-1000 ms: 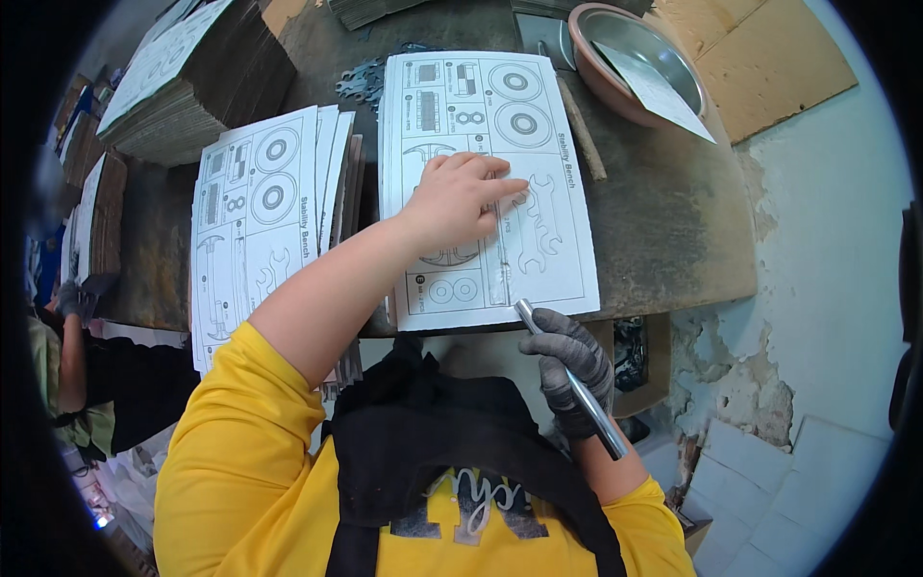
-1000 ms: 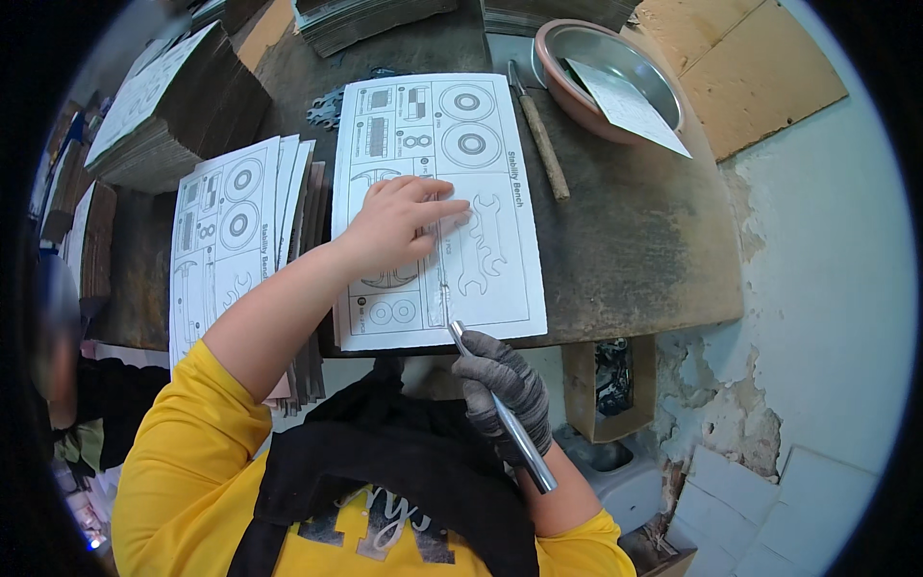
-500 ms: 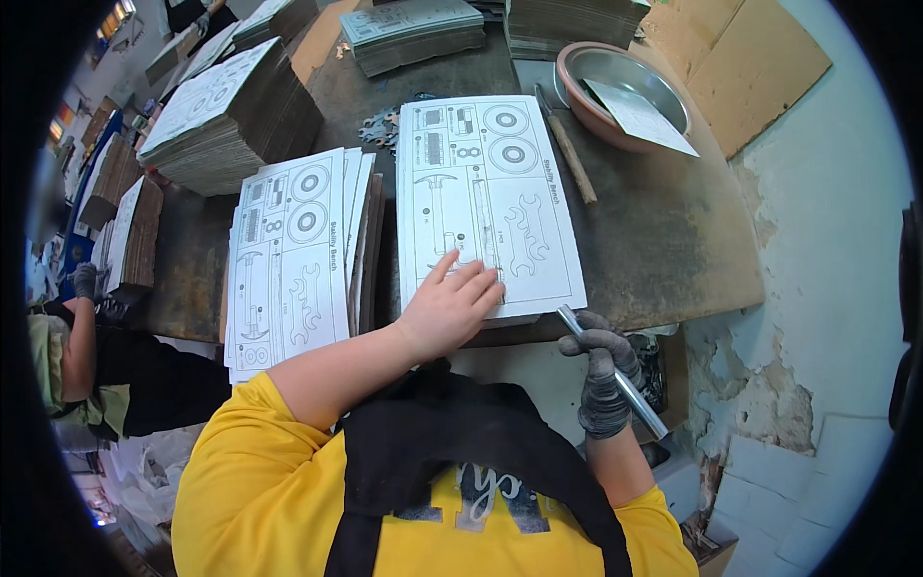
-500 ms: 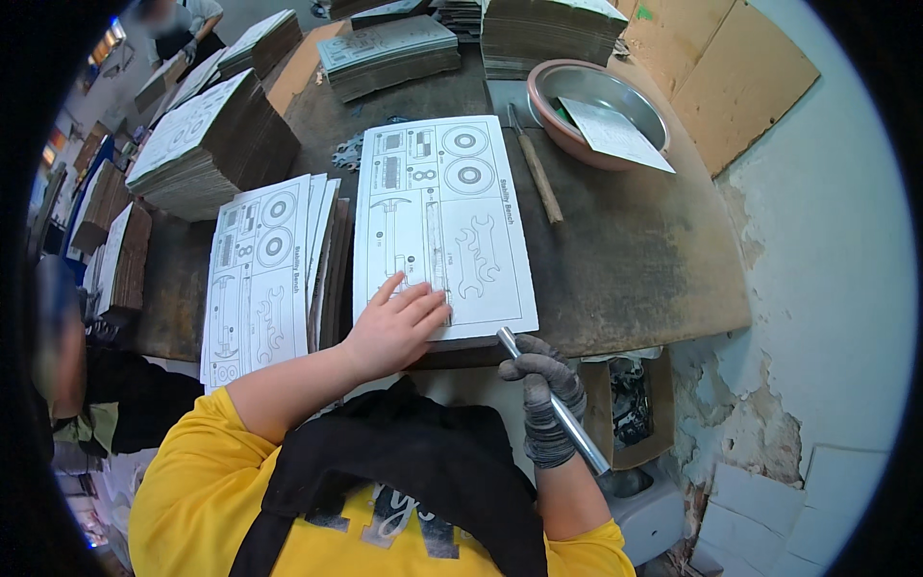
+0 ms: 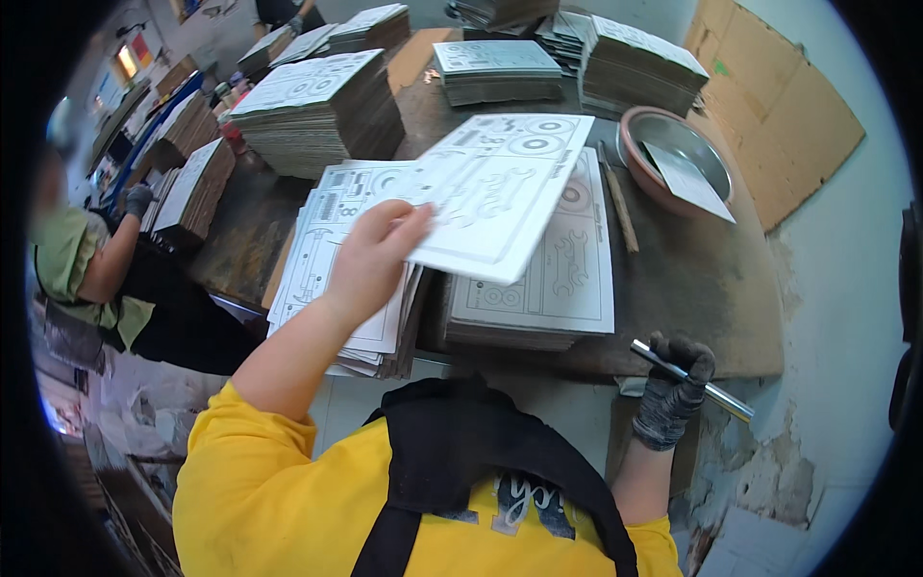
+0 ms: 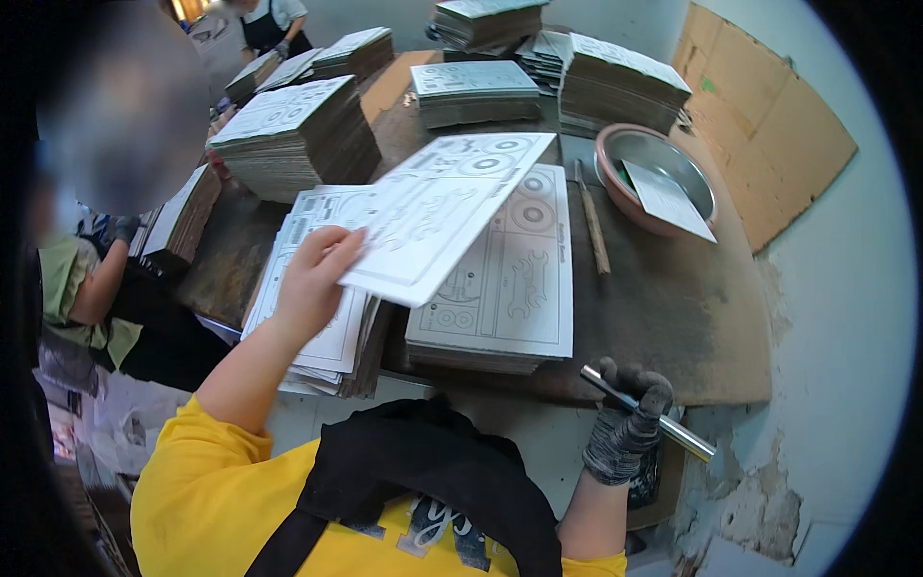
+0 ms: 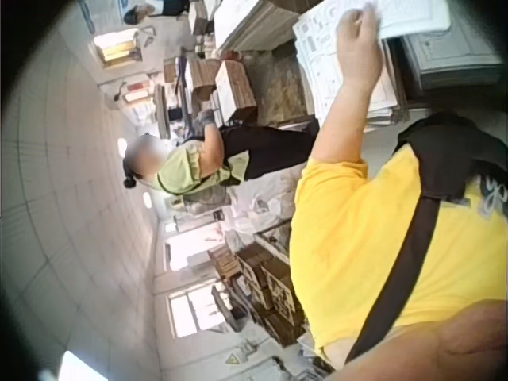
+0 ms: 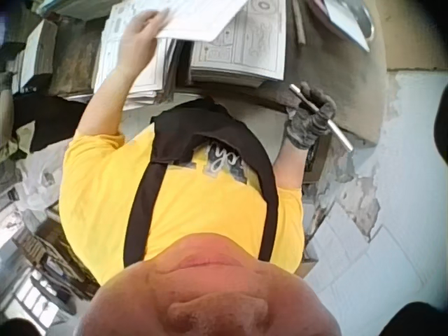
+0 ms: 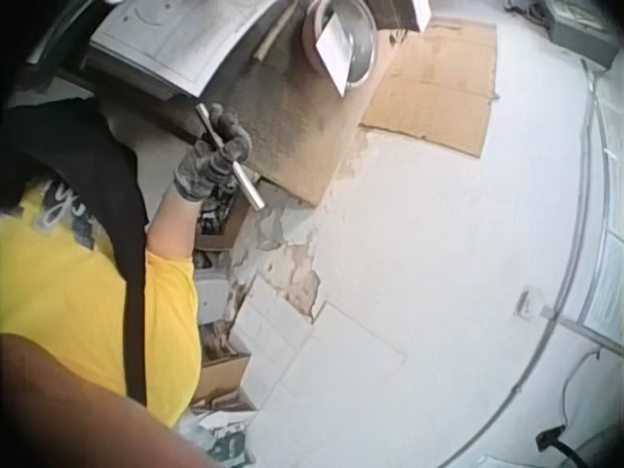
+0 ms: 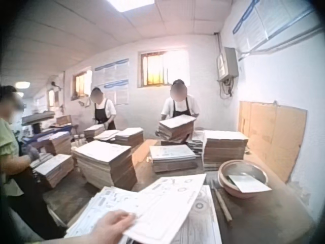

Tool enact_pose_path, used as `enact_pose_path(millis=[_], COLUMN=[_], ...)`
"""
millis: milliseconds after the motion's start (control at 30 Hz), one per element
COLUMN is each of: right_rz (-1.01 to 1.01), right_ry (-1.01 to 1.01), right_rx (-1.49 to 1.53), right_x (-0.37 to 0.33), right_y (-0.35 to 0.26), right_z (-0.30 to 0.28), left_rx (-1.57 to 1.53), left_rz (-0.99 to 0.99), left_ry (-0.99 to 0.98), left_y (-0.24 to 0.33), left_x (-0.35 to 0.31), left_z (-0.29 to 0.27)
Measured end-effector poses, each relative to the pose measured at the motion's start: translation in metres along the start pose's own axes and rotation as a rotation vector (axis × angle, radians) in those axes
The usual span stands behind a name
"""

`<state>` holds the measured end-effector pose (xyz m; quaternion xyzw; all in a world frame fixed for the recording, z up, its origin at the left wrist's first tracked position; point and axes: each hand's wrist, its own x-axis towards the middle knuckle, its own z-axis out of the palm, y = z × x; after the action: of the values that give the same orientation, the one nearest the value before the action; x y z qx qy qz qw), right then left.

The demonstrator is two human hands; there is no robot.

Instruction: The person repeatedly punches holes into a stack of printed paper sheets using a handheld punch tool. They align each sheet, press the tool to create holes, then move the punched sheet aside and repeat the process on the next sheet.

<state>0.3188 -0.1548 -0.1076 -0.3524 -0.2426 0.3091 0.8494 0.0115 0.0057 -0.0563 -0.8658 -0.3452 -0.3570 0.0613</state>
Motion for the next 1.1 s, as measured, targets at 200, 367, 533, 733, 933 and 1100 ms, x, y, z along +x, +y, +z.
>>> enact_pose_path(millis=[200, 367, 533, 733, 933, 1100], right_rz=[0.222, 0.132, 0.07, 0.057, 0.324, 0.11], right_ry=[-0.39, -0.331, -0.282, -0.722, -0.58, -0.434], right_rx=[0.134, -0.001, -0.159, -0.48, -0.402, -0.099], right_x=[0.022, 0.029, 0.052, 0.063, 0.073, 0.131], right_y=[0.03, 0.062, 0.118, 0.154, 0.153, 0.205], right_z=[-0.008, 0.044, 0.091, 0.06, 0.076, 0.106], left_rx=[0.38, 0.1, -0.173, -0.39, -0.155, -0.227], left_rz=[-0.177, -0.422, -0.146, -0.058, -0.053, -0.092], left_ry=[-0.229, -0.749, -0.504, -0.436, -0.342, -0.341], left_y=[-0.045, -0.055, -0.055, -0.062, -0.062, -0.068], left_x=[-0.118, -0.145, -0.052, 0.062, 0.075, 0.075], left_z=[-0.042, -0.047, 0.02, 0.149, 0.241, 0.248])
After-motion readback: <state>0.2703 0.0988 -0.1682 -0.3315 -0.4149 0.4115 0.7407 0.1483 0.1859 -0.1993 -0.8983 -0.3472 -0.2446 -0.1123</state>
